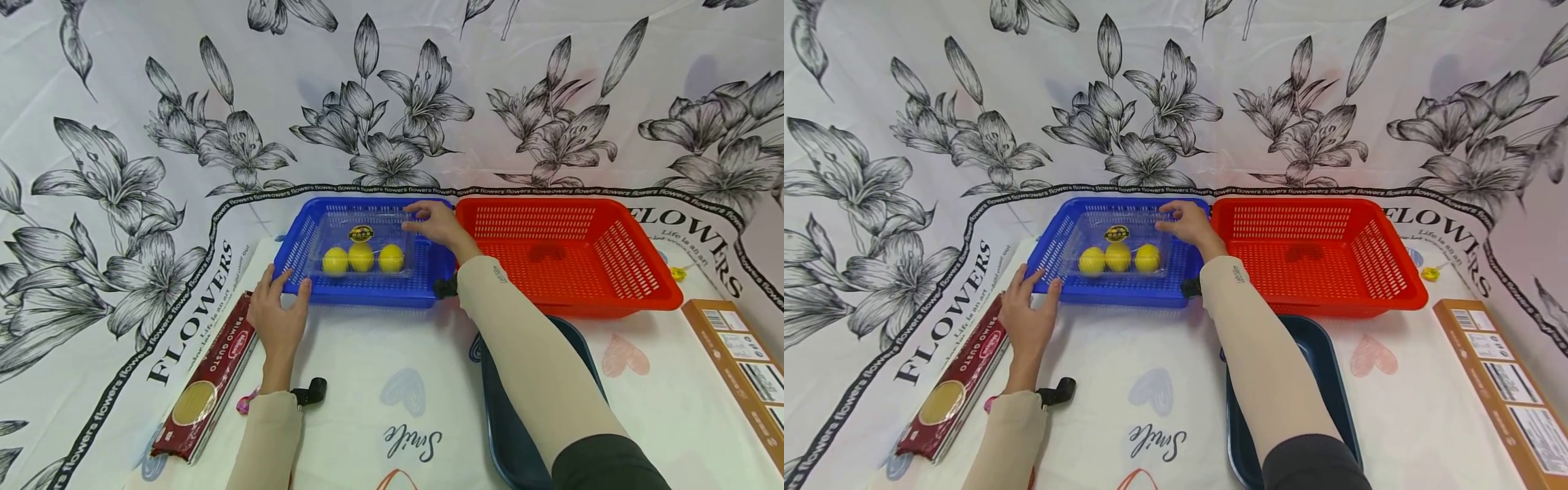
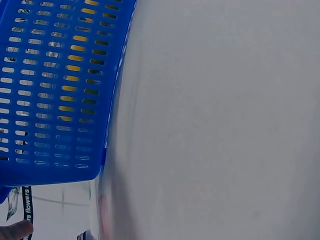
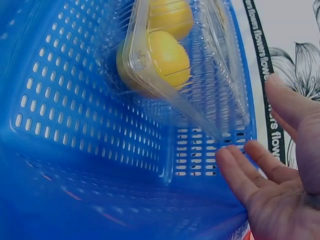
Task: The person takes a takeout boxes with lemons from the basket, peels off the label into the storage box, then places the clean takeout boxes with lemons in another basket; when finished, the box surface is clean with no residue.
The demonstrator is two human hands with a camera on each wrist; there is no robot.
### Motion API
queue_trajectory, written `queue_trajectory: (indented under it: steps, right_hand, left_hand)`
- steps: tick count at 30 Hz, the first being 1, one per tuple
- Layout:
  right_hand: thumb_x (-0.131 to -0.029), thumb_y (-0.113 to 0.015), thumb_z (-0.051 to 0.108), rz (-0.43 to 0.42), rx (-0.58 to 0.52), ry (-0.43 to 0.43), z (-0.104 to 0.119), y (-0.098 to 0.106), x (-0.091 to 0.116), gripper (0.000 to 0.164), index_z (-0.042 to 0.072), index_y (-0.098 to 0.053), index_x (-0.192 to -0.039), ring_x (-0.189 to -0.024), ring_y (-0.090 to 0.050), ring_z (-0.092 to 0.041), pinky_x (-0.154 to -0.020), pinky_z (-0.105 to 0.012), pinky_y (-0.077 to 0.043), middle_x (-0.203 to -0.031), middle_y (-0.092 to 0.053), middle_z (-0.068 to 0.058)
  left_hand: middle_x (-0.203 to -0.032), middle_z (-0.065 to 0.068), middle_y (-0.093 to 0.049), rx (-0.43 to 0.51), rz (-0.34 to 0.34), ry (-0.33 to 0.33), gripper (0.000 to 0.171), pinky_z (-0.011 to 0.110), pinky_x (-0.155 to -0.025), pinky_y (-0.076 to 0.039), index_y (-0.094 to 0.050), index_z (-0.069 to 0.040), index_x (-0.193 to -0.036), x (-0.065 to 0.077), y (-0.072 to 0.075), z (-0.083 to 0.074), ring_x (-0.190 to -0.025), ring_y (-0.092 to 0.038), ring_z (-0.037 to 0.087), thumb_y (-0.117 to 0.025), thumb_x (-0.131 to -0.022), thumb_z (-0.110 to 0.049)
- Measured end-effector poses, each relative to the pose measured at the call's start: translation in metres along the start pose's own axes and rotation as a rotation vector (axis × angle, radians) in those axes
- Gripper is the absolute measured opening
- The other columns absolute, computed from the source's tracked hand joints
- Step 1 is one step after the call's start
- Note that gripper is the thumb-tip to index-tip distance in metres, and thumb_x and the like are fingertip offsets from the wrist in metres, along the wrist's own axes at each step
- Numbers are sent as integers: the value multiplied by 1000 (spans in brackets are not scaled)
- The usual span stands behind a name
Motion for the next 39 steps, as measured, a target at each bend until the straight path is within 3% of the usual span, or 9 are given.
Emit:
queue_trajectory:
  steps: [5, 9, 18, 24, 32, 39]
  right_hand:
    - [-97, -70, 33, 82, 67, -22, 0, -9, -1, 57, 19, -52, -149, -148, -39, -32, -117, -55, -39, -159, -43, -12]
    - [-97, -69, 34, 162, 102, -35, 0, -18, -1, 63, 21, -45, -154, -146, -40, -35, -116, -54, -42, -164, -36, -9]
    - [-99, -67, 27, 296, -22, -109, -1, -32, 2, 70, 22, -31, -160, -146, -41, -39, -106, -53, -51, -171, -18, -7]
    - [-98, -70, 23, 273, -58, -89, -4, -35, 0, 65, 22, -39, -155, -141, -46, -35, -102, -49, -54, -167, -27, -8]
    - [-93, -75, 14, 210, -145, -57, -4, -33, 0, 54, 20, -53, -142, -146, -37, -33, -101, -48, -55, -158, -36, -16]
    - [-92, -77, 15, 176, -159, -22, -3, -32, -1, 48, 19, -58, -136, -136, -45, -31, -97, -45, -57, -150, -43, -15]
  left_hand:
    - [-161, -1, -44, -2, 1, 0, 56, 67, -116, -18, -69, -18, -133, 0, 0, -1, -149, -37, 33, -68, -92, -56]
    - [-161, 0, -45, 4, -2, -2, 56, 67, -115, -18, -69, -17, -132, 0, 0, -1, -148, -38, 33, -68, -91, -56]
    - [-161, 1, -45, 18, -4, -8, 56, 67, -115, -18, -69, -17, -131, 0, -1, -1, -147, -39, 34, -68, -91, -56]
    - [-161, 3, -45, 16, -2, -1, 56, 66, -115, -19, -69, -16, -131, -1, -3, 1, -146, -40, 35, -68, -91, -56]
    - [-160, 0, -46, 19, -8, -3, 53, 66, -114, -19, -70, -18, -130, -1, -2, 0, -145, -42, 35, -69, -91, -54]
    - [-160, 1, -46, 19, -9, 3, 52, 66, -114, -20, -71, -16, -128, -1, -2, 2, -144, -42, 35, -70, -91, -53]
Point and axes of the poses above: each hand's wrist, its own x-axis away from the middle knuckle, its own y-axis out of the back of the hand, z = x × y, the point moved 7 cm from there along -x, towards the middle knuckle
